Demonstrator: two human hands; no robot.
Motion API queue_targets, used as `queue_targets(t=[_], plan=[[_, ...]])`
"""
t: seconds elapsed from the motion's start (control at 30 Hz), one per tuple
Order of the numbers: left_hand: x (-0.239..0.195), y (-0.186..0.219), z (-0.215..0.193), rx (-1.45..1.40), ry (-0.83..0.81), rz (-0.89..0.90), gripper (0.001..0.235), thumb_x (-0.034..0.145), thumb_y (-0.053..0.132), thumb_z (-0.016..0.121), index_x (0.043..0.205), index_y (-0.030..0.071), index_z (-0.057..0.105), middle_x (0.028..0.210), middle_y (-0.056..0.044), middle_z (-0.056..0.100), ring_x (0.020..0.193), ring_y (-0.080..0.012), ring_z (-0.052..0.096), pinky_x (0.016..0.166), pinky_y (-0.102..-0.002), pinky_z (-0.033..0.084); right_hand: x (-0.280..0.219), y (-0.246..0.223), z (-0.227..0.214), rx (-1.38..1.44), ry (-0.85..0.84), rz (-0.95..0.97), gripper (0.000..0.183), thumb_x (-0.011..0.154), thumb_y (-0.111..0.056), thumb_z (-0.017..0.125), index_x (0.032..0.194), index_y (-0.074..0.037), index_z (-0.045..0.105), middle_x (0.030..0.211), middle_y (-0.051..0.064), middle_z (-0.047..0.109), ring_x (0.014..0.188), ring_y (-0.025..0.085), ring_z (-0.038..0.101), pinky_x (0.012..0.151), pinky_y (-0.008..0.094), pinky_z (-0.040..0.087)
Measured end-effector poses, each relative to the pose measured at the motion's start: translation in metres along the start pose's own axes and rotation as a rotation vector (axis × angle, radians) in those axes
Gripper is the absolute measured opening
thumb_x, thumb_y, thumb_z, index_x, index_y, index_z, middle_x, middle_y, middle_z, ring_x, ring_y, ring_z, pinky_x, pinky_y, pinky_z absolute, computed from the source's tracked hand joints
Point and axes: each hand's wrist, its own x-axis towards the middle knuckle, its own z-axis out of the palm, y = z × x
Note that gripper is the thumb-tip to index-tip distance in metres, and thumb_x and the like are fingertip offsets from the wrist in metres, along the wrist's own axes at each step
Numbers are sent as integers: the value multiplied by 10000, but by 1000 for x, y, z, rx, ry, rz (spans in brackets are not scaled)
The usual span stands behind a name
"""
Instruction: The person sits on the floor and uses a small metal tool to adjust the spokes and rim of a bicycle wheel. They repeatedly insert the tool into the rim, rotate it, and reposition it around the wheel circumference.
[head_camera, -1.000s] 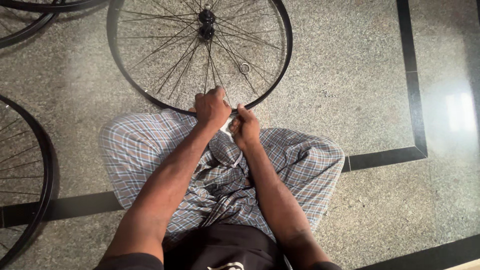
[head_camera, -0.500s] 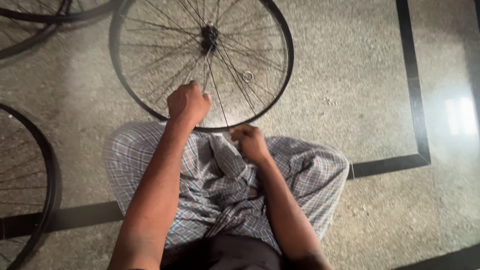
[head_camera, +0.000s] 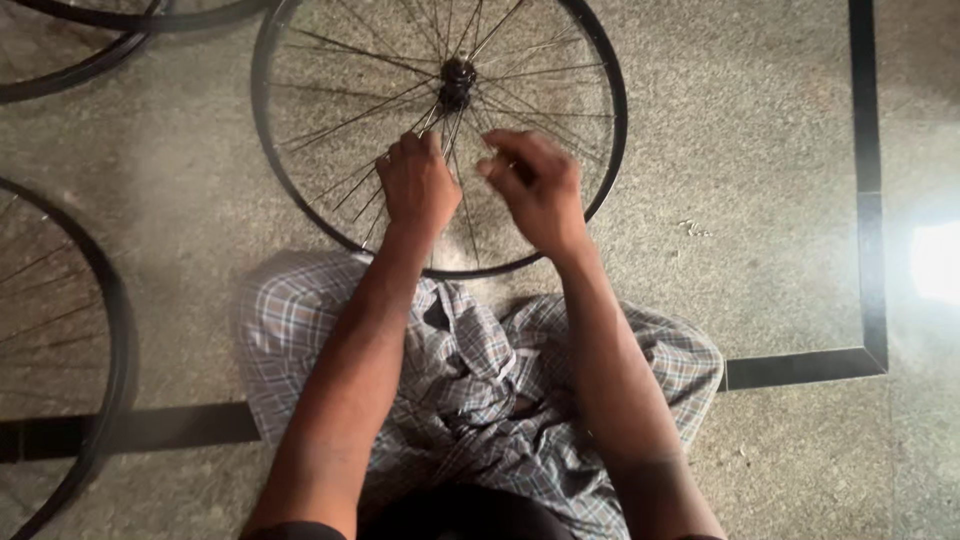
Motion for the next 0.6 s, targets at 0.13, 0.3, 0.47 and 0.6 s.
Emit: queue_targets(t=[0.13,0.3,0.47,0.6], plan=[[8,5,5,-4,-28,-43,368,818,93,722,1162,28,610,1111,-194,614,1067,-364,608,868,-552,462,15,56,8,-214,23,285,289,900,-221,779,1113,-28,744,972,128,737,814,238,708,737,394,583],[14,3,15,-68,-61,-102,430,771,97,735,1168,-19,618,1032,-232,664,909,-371,681,733,-510,541,16,103,33,-389,-114,357,299,888,-315,742,1022,-48,753,991,151,723,810,290,708,725,442,575],[15,-3,35,-86,-245,-168,267,855,80,697,1100,-20,662,964,-240,725,797,-361,738,667,-467,589,32,127,62,-396,-231,351,202,904,-217,633,961,-92,782,977,155,706,799,294,688,738,462,561],[16,-11,52,-68,-163,-181,187,932,95,677,1091,-4,686,978,-218,718,733,-296,698,611,-428,563,38,134,67,-414,-202,358,200,908,-239,658,968,-68,742,981,162,709,825,318,669,731,467,556]])
